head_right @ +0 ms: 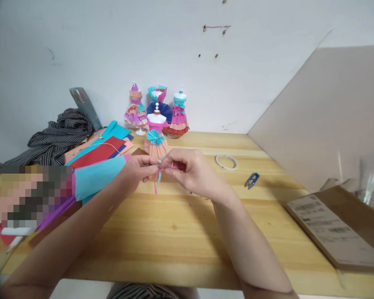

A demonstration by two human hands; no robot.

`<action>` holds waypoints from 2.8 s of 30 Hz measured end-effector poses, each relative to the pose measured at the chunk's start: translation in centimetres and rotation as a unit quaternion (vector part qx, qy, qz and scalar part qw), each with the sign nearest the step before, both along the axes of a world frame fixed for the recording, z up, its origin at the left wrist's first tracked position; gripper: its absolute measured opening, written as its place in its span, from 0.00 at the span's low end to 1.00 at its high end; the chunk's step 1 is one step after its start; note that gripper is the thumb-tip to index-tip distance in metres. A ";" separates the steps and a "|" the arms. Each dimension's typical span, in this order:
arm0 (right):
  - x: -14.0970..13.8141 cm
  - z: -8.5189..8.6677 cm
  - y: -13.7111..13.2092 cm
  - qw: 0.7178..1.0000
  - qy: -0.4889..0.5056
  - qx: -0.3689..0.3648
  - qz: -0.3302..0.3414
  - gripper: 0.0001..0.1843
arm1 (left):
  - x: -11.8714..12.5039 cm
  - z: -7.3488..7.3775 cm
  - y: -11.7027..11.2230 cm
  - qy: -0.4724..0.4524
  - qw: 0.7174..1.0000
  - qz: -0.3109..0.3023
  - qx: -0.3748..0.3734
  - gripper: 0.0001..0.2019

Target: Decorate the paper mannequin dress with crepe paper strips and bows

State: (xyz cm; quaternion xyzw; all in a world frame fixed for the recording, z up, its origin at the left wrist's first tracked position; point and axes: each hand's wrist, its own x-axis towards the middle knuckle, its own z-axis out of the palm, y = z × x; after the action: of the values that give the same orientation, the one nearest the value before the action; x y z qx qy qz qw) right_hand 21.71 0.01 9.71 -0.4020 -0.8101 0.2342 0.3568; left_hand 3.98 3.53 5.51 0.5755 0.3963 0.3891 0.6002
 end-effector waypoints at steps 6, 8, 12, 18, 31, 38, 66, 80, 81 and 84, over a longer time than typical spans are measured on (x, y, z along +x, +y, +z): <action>-0.1 0.4 -0.2 0.999 -0.007 0.031 -0.018 0.05 | 0.6 0.0 -0.3 -0.022 1.000 0.021 -0.005 0.12; 0.0 0.3 -0.1 0.999 -0.005 0.037 -0.020 0.05 | 0.6 0.2 -0.4 -0.026 1.000 0.011 -0.003 0.11; 0.3 0.0 0.0 0.998 -0.014 0.045 -0.028 0.06 | 0.3 0.4 -0.4 -0.010 1.000 0.010 0.004 0.10; 0.1 0.0 -0.1 0.998 -0.022 0.041 -0.043 0.04 | 0.3 0.7 -0.5 -0.013 1.000 -0.004 0.001 0.10; -0.3 -0.2 0.0 0.997 -0.006 0.028 -0.073 0.06 | 0.8 0.7 -0.7 -0.024 0.999 0.021 0.022 0.09; -0.4 -0.3 0.1 0.997 0.007 0.015 -0.074 0.06 | 0.7 0.6 -0.7 -0.023 0.999 0.008 0.030 0.08; -0.1 -0.5 0.1 0.999 -0.013 0.004 -0.036 0.03 | 0.2 0.6 -0.5 -0.005 0.999 -0.032 0.012 0.07; -0.2 -0.8 0.4 0.995 0.025 -0.089 -0.020 0.02 | -0.2 0.7 -0.4 -0.020 0.993 -0.118 -0.020 0.06; -0.2 -0.9 0.5 0.994 0.036 -0.106 -0.015 0.02 | -0.2 0.6 -0.3 -0.020 0.991 -0.127 -0.021 0.06; -0.1 -1.0 0.7 0.989 0.053 -0.138 -0.014 0.03 | -0.5 0.4 0.0 -0.022 0.987 -0.158 -0.019 0.08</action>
State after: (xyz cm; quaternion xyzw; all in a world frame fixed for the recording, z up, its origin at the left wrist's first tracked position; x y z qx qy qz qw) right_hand 21.60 0.72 8.68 -0.4461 -0.7440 0.3595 0.3438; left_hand 3.44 3.57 5.91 0.6105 0.2947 0.2947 0.6735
